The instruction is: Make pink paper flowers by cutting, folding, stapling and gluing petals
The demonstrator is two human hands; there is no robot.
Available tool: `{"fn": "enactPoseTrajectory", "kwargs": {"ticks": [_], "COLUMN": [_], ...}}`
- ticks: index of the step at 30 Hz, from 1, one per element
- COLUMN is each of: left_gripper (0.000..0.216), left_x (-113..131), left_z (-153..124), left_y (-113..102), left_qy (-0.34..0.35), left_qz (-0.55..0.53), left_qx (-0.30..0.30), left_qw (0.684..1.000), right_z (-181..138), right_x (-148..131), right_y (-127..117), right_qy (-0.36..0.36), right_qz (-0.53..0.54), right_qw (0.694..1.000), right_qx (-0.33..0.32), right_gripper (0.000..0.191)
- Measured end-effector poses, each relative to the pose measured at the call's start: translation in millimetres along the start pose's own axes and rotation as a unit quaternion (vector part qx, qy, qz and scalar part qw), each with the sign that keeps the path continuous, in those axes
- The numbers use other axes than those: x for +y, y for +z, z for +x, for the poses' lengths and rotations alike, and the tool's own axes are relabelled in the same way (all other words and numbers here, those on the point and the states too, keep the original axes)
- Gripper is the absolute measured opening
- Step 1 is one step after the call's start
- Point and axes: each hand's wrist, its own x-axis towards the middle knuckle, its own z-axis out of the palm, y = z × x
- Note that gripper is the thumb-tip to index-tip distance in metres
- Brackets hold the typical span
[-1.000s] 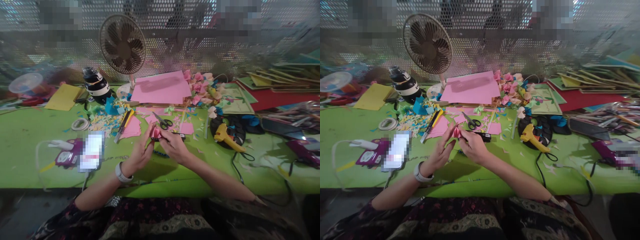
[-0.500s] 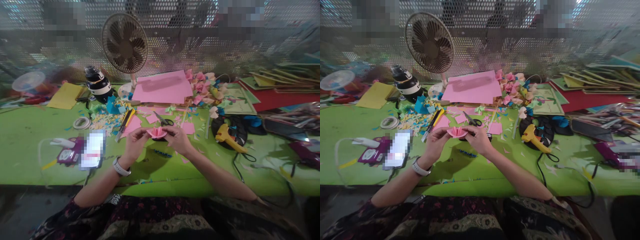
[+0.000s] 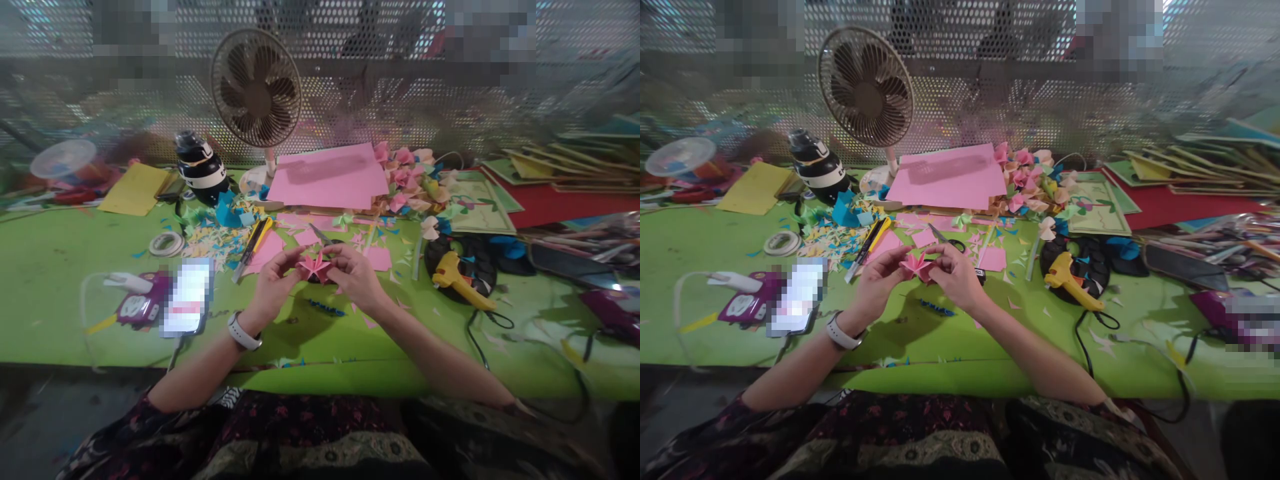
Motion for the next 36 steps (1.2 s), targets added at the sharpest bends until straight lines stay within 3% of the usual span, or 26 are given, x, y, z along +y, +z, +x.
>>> {"fn": "enactPoseTrajectory", "kwargs": {"ticks": [4,18,26,31,36], "left_gripper": [0.033,0.025,0.023,0.025,0.025], "left_x": [0.3,2.0,3.2,3.9,4.8], "left_z": [-0.2,-4.3,-5.8,-5.2,-5.3], "left_y": [2.0,6.3,7.5,7.5,7.8], "left_qy": [-0.033,-0.022,-0.036,-0.055,-0.066], "left_qz": [-0.028,-0.058,-0.096,-0.115,-0.119], "left_qx": [0.006,0.014,0.008,0.011,0.01], "left_qw": [0.999,0.998,0.995,0.992,0.991], "right_z": [-0.1,-1.9,-6.7,-5.6,-6.2], "right_x": [1.1,7.4,4.7,7.3,7.6], "right_y": [2.1,5.5,8.1,9.8,11.1], "right_qy": [0.006,-0.016,-0.04,-0.047,-0.061], "right_qz": [0.028,0.073,0.063,0.057,0.046], "right_qw": [0.999,0.997,0.997,0.997,0.997], "right_qx": [0.014,0.026,0.031,0.024,0.032], "right_gripper": [0.022,0.02,0.014,0.025,0.014]}}
